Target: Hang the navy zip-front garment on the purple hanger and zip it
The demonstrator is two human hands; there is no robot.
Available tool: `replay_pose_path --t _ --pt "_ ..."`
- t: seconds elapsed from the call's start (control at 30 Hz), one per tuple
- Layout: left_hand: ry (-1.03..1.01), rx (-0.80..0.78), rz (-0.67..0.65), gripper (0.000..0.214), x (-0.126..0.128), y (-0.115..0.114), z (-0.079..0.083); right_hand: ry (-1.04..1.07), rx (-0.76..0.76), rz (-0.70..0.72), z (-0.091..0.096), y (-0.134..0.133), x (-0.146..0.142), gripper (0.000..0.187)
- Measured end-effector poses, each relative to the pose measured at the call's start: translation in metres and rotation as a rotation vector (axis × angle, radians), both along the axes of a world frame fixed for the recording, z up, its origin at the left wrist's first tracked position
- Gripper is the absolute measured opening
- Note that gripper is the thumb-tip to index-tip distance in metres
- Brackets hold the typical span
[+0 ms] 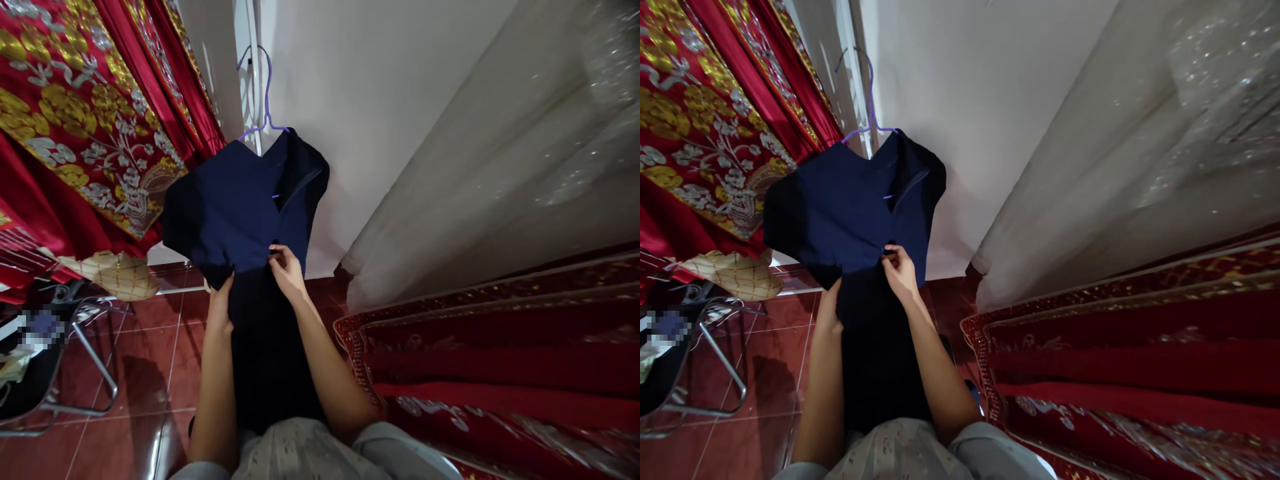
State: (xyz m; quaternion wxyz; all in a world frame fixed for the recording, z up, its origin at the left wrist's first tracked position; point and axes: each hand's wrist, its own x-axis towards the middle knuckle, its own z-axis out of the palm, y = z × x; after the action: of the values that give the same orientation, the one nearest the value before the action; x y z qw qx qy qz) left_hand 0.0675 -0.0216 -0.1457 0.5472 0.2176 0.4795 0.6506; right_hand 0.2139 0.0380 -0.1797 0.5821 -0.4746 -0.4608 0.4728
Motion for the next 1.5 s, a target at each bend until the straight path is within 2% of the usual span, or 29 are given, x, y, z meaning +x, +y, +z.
replay_pose_path --t 0.13,0.23,0.33,0.43,0.5,0.53,0.57,0.67,0.73,0.87,0.97,1.07,1.2,1.27,1.33,1.37,1.43,1.5 --pt "-0.001 -0.068 -0.141 0.042 0.000 -0.011 0.003 0.050 -0.013 -0.030 0.002 -0.004 -0.008 0.028" --pt "0.052 -0.115 -0.127 0.044 -0.011 -0.013 0.006 0.061 -0.005 -0.054 0.005 -0.011 -0.003 0.022" --pt "0.261 -0.017 0.120 0.046 -0.023 -0.008 0.009 0.087 0.011 -0.049 0.015 -0.018 0.009 0.017" --pt "0.647 0.294 0.444 0.050 -0.025 -0.006 0.013 0.130 0.040 0.002 0.029 -0.024 0.018 0.021" --pt "0.828 0.440 0.536 0.051 -0.016 -0.008 0.014 0.137 0.047 0.037 0.040 -0.027 0.018 0.025" --pt "0.878 0.474 0.506 0.046 -0.009 -0.009 0.014 0.133 0.042 0.057 0.045 -0.029 0.016 0.025" --pt "0.911 0.490 0.413 0.041 0.000 -0.011 0.013 0.128 0.033 0.087 0.050 -0.030 0.014 0.024" --pt "0.927 0.500 -0.011 0.028 0.025 -0.012 0.009 0.106 0.013 0.224 0.062 -0.037 0.009 0.021" --pt "0.895 0.487 -0.135 0.022 0.037 -0.010 0.005 0.076 0.019 0.282 0.065 -0.042 0.008 0.022" --pt "0.907 0.484 -0.101 0.013 0.048 -0.003 0.004 0.043 0.004 0.298 0.062 -0.044 0.010 0.022" --pt "0.955 0.492 -0.042 0.011 0.051 -0.001 0.002 0.120 -0.003 0.236 0.070 -0.029 0.011 0.021" --pt "1.047 0.452 -0.009 0.007 0.059 0.002 -0.008 0.210 0.041 0.136 0.103 0.006 0.014 0.021" --pt "1.110 0.422 -0.123 0.008 0.072 0.012 -0.030 0.304 0.112 0.061 0.166 0.057 0.022 0.025" --pt "1.114 0.429 -0.153 0.009 0.075 0.020 -0.035 0.318 0.143 0.063 0.186 0.067 0.021 0.030" --pt "1.110 0.446 -0.204 0.009 0.074 0.028 -0.031 0.302 0.207 0.065 0.191 0.065 0.018 0.033" --pt "1.107 0.460 -0.238 0.008 0.072 0.032 -0.023 0.290 0.244 0.063 0.190 0.061 0.016 0.033" --pt "1.075 0.524 -0.266 0.008 0.066 0.040 0.002 0.265 0.294 0.060 0.183 0.050 0.014 0.031" --pt "1.006 0.652 -0.188 0.017 0.058 0.050 0.040 0.239 0.317 0.060 0.177 0.041 0.016 0.029"
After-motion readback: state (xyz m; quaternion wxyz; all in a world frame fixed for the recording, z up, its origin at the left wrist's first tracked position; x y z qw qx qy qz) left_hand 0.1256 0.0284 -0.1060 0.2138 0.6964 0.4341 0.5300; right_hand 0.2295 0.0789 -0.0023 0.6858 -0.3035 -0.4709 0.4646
